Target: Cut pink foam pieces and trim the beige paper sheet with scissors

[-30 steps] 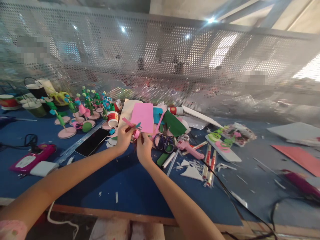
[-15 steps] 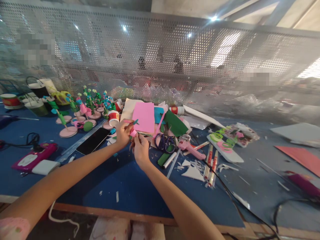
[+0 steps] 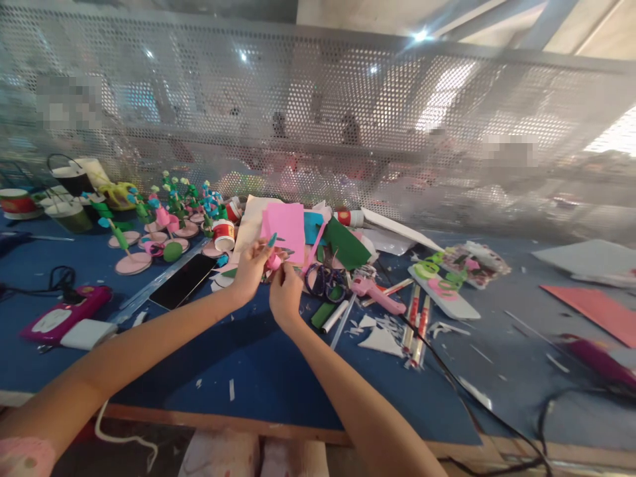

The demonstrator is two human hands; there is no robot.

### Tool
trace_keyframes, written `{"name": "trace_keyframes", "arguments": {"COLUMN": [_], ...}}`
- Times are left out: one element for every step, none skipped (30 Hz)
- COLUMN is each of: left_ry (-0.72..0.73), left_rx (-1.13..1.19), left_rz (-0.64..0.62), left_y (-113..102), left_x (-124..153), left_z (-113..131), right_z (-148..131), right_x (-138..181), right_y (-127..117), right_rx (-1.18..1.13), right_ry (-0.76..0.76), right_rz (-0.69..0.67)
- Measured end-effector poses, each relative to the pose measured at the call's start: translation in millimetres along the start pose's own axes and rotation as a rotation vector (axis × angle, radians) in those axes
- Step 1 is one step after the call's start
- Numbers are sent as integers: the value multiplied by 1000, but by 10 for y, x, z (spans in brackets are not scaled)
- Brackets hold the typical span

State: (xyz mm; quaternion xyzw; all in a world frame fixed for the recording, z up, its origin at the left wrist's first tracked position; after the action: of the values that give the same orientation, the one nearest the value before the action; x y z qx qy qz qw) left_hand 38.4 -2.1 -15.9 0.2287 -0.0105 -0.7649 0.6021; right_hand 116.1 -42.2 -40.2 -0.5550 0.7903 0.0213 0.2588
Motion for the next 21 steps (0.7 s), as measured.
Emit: {"name": "trace_keyframes", "arguments": {"left_ry": [-23, -45, -66, -86, -103, -116, -123, -124, -118, -112, -106, -103, -104, -107, -109, -112, -113, -120, -135, -159, -189], "left_rx": [15, 20, 22, 29, 44, 67, 87, 102, 108, 107, 102, 95, 89, 87, 89, 95, 106, 123, 144, 167, 187], "left_rz": [-59, -117, -170, -218, -258, -295, -324, -345, -356, -355, -345, -329, -312, -296, -279, -264, -249, -238, -226, -213, -193], "left_y": [19, 31, 38, 41, 41, 42, 43, 45, 47, 48, 48, 45, 40, 34, 25, 15, 5, -5, -13, -20, -27], "left_x": [4, 7, 9, 9, 9, 10, 11, 13, 16, 18, 20, 22, 21, 20, 17, 12, 6, -1, -7, -12, -16], "left_z": [-1, -1, 2, 4, 7, 9, 11, 12, 12, 11, 8, 2, -7, -18, -32, -48, -65, -82, -100, -117, -132], "right_z": [10, 19, 29, 38, 46, 54, 61, 67, 69, 69, 65, 60, 54, 49, 46, 47, 51, 59, 68, 77, 84], "right_x": [-17, -34, -50, -65, -77, -87, -94, -98, -99, -98, -94, -89, -82, -74, -66, -58, -50, -44, -39, -34, -31], "right_y": [-21, -42, -60, -75, -87, -98, -105, -110, -110, -106, -97, -86, -73, -60, -49, -38, -27, -16, -5, 7, 17], "right_rx": [4, 1, -9, -23, -38, -48, -53, -55, -57, -67, -88, -117, -150, -179, -201, -216, -227, -239, -255, -276, -298], "right_ry": [17, 30, 35, 32, 26, 24, 26, 31, 38, 45, 49, 50, 48, 46, 44, 43, 45, 51, 60, 68, 73], "right_rz": [16, 31, 40, 46, 51, 60, 72, 84, 89, 85, 71, 52, 32, 18, 11, 5, -3, -15, -30, -48, -67]}}
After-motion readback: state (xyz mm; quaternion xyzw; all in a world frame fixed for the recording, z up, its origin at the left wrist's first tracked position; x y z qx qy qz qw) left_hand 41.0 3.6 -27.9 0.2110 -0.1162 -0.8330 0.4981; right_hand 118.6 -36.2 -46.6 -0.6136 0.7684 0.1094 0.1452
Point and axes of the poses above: each hand's wrist, its own x-axis away from the middle knuckle, its own y-axis out of the palm, z = x × y, the point moved 2 cm from there along -x, towards the middle knuckle, and after that the axes turned 7 degrees about -z, right-handed, at the moved point
